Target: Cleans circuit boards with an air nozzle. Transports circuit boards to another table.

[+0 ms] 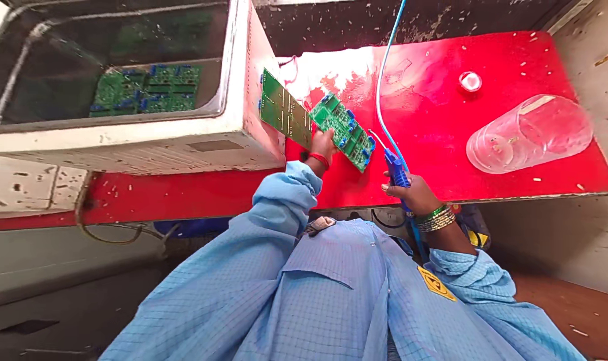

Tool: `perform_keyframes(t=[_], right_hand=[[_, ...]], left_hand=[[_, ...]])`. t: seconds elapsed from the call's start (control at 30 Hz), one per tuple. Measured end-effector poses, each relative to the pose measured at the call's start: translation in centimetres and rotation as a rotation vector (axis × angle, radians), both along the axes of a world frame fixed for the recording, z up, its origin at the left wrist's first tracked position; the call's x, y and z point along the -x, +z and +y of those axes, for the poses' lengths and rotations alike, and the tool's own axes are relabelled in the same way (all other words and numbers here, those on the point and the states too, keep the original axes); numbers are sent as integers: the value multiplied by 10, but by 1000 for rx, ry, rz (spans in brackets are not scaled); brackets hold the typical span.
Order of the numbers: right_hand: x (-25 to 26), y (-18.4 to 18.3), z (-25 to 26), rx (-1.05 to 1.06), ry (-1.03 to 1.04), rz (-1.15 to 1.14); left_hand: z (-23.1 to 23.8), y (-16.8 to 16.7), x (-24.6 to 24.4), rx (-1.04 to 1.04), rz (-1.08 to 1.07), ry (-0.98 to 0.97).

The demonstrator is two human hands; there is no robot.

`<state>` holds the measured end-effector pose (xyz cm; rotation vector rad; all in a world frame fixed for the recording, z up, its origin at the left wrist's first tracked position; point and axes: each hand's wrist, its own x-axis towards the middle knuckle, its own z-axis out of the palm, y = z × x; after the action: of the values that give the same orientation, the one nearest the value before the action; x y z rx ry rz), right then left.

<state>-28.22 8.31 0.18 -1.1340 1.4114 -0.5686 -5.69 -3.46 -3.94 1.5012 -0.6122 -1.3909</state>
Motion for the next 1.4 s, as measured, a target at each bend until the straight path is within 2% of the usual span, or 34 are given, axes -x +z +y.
perform_keyframes(t=[0.1, 0.17, 0.27, 0.43, 0.5, 0.6, 0.67, 0.77, 1.0, 1.23, 1.4], right_hand=[[-5, -4, 4, -17, 53, 45], [-9, -10, 7, -58, 77, 57], [-13, -17, 13, -101, 122, 64], [-16, -23, 21, -138, 198, 98], [-16, -25, 23, -152, 195, 104], [-16, -25, 26, -151, 190, 111], [-15, -25, 29, -140, 188, 120], [-13, -25, 29, -137, 179, 124], [-18, -26, 22, -138, 164, 130], [-35, -24, 26, -207, 286, 169], [-44, -27, 33, -228, 360, 186]], left_hand=[[29, -18, 7, -31, 269, 176], [50, -29, 6, -68, 343, 218], [80, -37, -1, -129, 360, 207], [110, -51, -18, -137, 532, 117], [114, -56, -20, -186, 517, 112], [115, -62, -20, -252, 464, 224], [116, -62, -20, -218, 449, 280], [118, -65, -25, -162, 445, 244], [111, -73, -39, -181, 443, 300], [104, -73, -45, -213, 288, 52], [105, -85, -49, -183, 335, 48]])
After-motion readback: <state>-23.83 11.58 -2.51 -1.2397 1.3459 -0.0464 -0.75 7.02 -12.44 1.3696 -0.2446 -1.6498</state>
